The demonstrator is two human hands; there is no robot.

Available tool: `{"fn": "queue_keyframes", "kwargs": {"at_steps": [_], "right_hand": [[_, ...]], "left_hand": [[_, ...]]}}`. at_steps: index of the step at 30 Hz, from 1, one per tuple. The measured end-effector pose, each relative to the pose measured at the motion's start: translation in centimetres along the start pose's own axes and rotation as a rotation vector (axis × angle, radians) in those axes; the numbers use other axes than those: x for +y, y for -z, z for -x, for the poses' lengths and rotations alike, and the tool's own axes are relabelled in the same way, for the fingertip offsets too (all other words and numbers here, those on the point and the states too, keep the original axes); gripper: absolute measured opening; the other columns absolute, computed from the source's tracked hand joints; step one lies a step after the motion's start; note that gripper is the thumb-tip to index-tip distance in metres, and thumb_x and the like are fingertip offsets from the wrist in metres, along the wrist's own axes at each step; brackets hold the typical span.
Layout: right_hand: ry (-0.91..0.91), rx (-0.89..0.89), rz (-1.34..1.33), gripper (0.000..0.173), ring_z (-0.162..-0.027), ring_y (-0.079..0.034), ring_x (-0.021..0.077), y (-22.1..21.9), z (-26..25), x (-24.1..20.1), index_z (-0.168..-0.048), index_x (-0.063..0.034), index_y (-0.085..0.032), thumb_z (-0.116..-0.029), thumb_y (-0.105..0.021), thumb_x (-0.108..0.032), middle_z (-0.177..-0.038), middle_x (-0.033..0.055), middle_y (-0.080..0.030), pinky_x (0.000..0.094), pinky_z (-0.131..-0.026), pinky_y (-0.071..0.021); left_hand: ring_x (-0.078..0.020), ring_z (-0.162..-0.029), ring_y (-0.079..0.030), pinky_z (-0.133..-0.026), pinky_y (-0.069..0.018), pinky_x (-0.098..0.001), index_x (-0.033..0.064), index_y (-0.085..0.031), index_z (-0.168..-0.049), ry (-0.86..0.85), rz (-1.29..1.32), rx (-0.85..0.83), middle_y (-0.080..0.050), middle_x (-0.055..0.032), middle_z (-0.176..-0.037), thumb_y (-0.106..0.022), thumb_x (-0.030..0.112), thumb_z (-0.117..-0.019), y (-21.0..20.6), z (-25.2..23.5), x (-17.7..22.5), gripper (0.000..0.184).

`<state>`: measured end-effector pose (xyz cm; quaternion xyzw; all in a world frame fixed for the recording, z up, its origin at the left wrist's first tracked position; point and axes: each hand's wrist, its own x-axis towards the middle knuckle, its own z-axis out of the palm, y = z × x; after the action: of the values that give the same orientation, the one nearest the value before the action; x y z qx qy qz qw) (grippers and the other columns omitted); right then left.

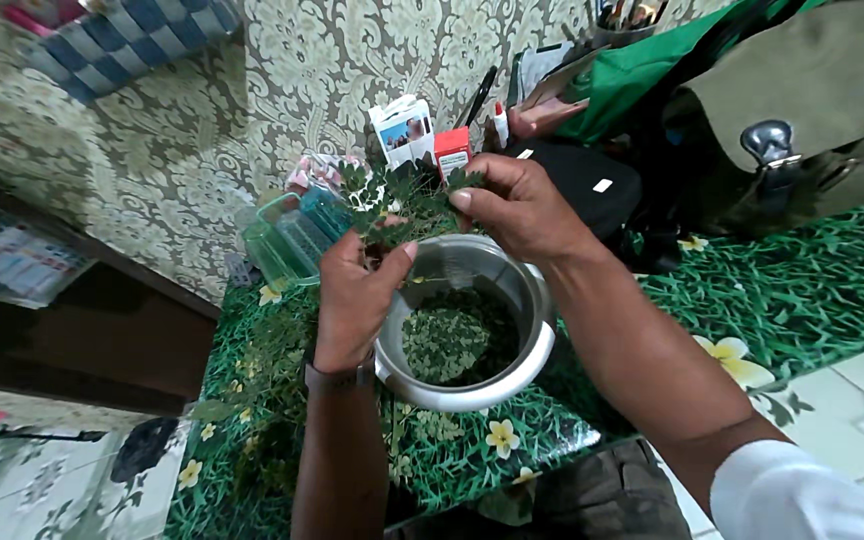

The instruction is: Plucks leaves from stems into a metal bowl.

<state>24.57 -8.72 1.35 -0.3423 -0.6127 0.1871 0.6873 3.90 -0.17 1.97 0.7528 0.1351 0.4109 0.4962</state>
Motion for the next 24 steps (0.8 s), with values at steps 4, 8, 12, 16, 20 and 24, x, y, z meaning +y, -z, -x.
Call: {"fn": "queue_keyframes", "kwargs": {"at_steps": [4,8,12,16,20,24], "right_hand": [[0.024,-0.042,-0.023,0.007,-0.073,-0.062,0.0021,-0.2,-0.3,0.5,-0.1,-0.0068,-0.065,-0.0992,-0.058,-0.006,-0.084,-0.0059,-0.066,0.0231,-0.069,-0.0571],[0.014,-0.068,-0.024,0.006,-0.07,-0.062,0.0023,-0.2,-0.2,0.6,-0.099,-0.006,-0.066,-0.0986,-0.06,-0.006,-0.083,-0.0052,-0.066,0.0227,-0.066,-0.0567],[-0.052,-0.05,-0.004,0.013,-0.066,-0.06,0.0044,-0.5,0.4,-0.1,-0.097,-0.0051,-0.066,-0.1014,-0.055,-0.01,-0.081,-0.0005,-0.065,0.0206,-0.062,-0.0549],[-0.061,-0.053,-0.071,0.024,-0.07,-0.062,0.0046,-0.4,0.1,0.0,-0.096,-0.0091,-0.066,-0.1066,-0.047,-0.019,-0.083,-0.0032,-0.067,0.0237,-0.065,-0.056],[-0.051,-0.085,-0.111,0.03,-0.08,-0.063,0.0061,0.0,-0.4,0.4,-0.107,-0.0088,-0.067,-0.1082,-0.042,-0.025,-0.093,-0.0042,-0.066,0.0272,-0.072,-0.0568],[-0.052,-0.137,-0.118,0.027,-0.079,-0.063,0.0051,0.4,-0.4,0.5,-0.11,-0.0082,-0.066,-0.1054,-0.052,-0.031,-0.095,-0.0037,-0.066,0.0264,-0.072,-0.056]], "left_hand": [[-0.004,-0.062,-0.056,-0.06,-0.0518,-0.0212,0.0171,-0.069,-0.105,-0.032,0.131,-0.043,-0.059,0.0075,-0.073,-0.067,0.033,-0.1001,-0.1,-0.3,-0.2,0.017],[-0.0071,-0.07,-0.066,-0.069,-0.0594,-0.0245,0.013,-0.07,-0.103,-0.014,0.078,0.017,-0.069,0.003,-0.081,-0.065,0.019,-0.1018,-0.3,0.0,0.1,0.008],[-0.0062,-0.061,-0.06,-0.058,-0.0549,-0.0208,0.0112,-0.069,-0.103,0.054,0.158,0.061,-0.065,0.0011,-0.076,-0.066,0.014,-0.1001,-0.4,0.2,0.6,0.004],[-0.0041,-0.057,-0.057,-0.056,-0.0533,-0.0193,0.0129,-0.069,-0.102,0.074,0.207,0.094,-0.064,0.0032,-0.073,-0.068,0.017,-0.0996,-0.1,0.1,0.8,0.005],[-0.0043,-0.056,-0.056,-0.055,-0.0526,-0.0192,0.0151,-0.067,-0.098,0.089,0.216,0.15,-0.061,0.0044,-0.07,-0.065,0.018,-0.1011,0.6,0.0,1.2,0.005],[-0.0042,-0.054,-0.055,-0.053,-0.0515,-0.0186,0.0137,-0.067,-0.096,0.099,0.218,0.191,-0.06,0.0039,-0.068,-0.066,0.016,-0.1003,0.9,0.0,1.4,0.005]]}}
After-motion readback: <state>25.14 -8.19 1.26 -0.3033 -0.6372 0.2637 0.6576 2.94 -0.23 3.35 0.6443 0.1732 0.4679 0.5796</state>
